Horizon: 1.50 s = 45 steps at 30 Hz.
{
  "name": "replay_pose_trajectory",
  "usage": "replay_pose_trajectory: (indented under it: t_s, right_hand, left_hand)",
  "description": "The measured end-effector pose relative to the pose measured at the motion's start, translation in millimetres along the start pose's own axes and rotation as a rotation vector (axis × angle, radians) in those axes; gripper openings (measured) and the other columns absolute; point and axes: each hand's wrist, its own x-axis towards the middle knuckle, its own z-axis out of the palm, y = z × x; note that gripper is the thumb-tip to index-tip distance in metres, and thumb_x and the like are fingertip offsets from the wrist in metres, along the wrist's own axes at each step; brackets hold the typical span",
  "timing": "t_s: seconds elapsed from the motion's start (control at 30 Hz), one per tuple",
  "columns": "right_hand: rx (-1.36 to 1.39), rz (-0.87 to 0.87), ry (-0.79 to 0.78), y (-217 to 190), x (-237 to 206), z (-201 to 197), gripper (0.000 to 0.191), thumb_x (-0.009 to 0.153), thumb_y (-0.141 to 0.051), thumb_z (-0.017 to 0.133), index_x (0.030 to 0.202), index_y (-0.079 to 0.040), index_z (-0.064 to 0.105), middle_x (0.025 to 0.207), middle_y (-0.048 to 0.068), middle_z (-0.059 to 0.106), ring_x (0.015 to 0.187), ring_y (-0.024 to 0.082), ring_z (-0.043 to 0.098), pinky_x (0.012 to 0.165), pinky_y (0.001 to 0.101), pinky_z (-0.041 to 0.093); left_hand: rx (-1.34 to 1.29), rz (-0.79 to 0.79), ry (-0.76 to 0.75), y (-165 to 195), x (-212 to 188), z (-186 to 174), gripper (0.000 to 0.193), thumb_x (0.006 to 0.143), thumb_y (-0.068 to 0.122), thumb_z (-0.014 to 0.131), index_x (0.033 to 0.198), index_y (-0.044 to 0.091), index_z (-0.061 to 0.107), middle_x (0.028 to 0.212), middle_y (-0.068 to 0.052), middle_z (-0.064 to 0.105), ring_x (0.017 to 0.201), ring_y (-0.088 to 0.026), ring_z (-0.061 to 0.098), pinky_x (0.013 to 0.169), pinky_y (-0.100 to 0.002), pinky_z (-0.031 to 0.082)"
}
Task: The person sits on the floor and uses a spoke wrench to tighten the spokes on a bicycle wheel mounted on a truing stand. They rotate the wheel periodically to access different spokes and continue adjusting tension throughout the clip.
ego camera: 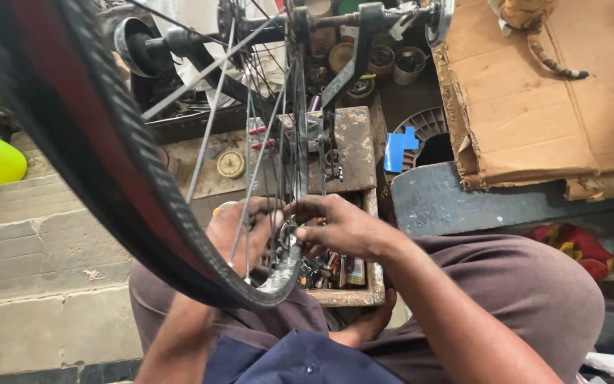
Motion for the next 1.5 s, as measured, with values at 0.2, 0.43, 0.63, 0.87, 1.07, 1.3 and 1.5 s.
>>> replay_pose_trajectory:
  t_s: [0.2,0.43,0.63,0.87,1.07,1.3,1.5]
  right_hand:
    - [-0.135,0.140,0.068,-4,0,1,0.051,0.084,-0.006,0.067,0.135,-0.003,0.063,0.113,0.012,0.076,0.081,0.021,0.075,0.068,0.0287,0.064]
    - [0.107,0.060,0.037,19,1,-15,0.049,0.088,-0.012,0.076,0.133,0.003,0.063,0.107,0.008,0.074,0.080,0.011,0.072,0.069,0.0290,0.063]
    - [0.011,0.160,0.165,16,10,1,0.044,0.089,-0.010,0.075,0.129,0.007,0.068,0.084,0.012,0.072,0.067,0.015,0.067,0.061,0.0325,0.059]
    - [-0.051,0.095,0.071,1,-4,-13,0.058,0.082,-0.006,0.076,0.136,-0.002,0.057,0.123,0.003,0.071,0.082,0.013,0.076,0.070,0.0300,0.066]
    - [-0.003,0.147,0.137,6,7,-1,0.045,0.085,-0.007,0.075,0.128,0.005,0.066,0.111,0.015,0.076,0.078,0.022,0.074,0.065,0.0325,0.065]
    - [-0.016,0.121,0.181,3,0,-22,0.045,0.090,-0.015,0.071,0.131,0.003,0.065,0.107,0.016,0.076,0.085,0.020,0.075,0.067,0.0318,0.067]
    - [-0.082,0.048,0.125,1,0,-17,0.043,0.090,-0.016,0.071,0.127,0.005,0.066,0.110,0.013,0.076,0.086,0.019,0.075,0.066,0.0319,0.066]
  left_hand:
    - [-0.171,-0.077,-0.163,9,-6,-7,0.037,0.091,0.034,0.071,0.117,0.008,0.069,0.087,0.005,0.071,0.074,-0.010,0.075,0.059,-0.036,0.060]
    - [-0.182,0.240,-0.125,-14,7,11,0.040,0.094,0.041,0.067,0.114,0.008,0.076,0.083,-0.004,0.075,0.076,-0.010,0.068,0.067,-0.031,0.056]
    - [-0.101,0.327,-0.159,-36,14,15,0.045,0.090,0.045,0.075,0.103,0.002,0.072,0.084,-0.006,0.068,0.078,-0.017,0.061,0.071,-0.035,0.053]
    - [0.014,0.544,0.191,-43,13,31,0.036,0.097,0.038,0.073,0.106,0.003,0.071,0.090,-0.008,0.070,0.085,-0.023,0.069,0.077,-0.035,0.055]
    - [-0.317,0.217,-0.110,-33,5,19,0.039,0.086,0.026,0.077,0.119,0.006,0.070,0.085,-0.006,0.075,0.076,-0.012,0.071,0.067,-0.029,0.059]
    - [-0.483,0.173,-0.187,-27,-3,1,0.045,0.089,0.027,0.073,0.125,0.001,0.067,0.096,-0.004,0.077,0.082,-0.009,0.072,0.069,-0.027,0.061]
    - [-0.327,0.322,-0.212,-20,-8,-13,0.040,0.091,0.025,0.075,0.123,0.000,0.073,0.102,-0.005,0.078,0.088,-0.009,0.071,0.076,-0.027,0.060]
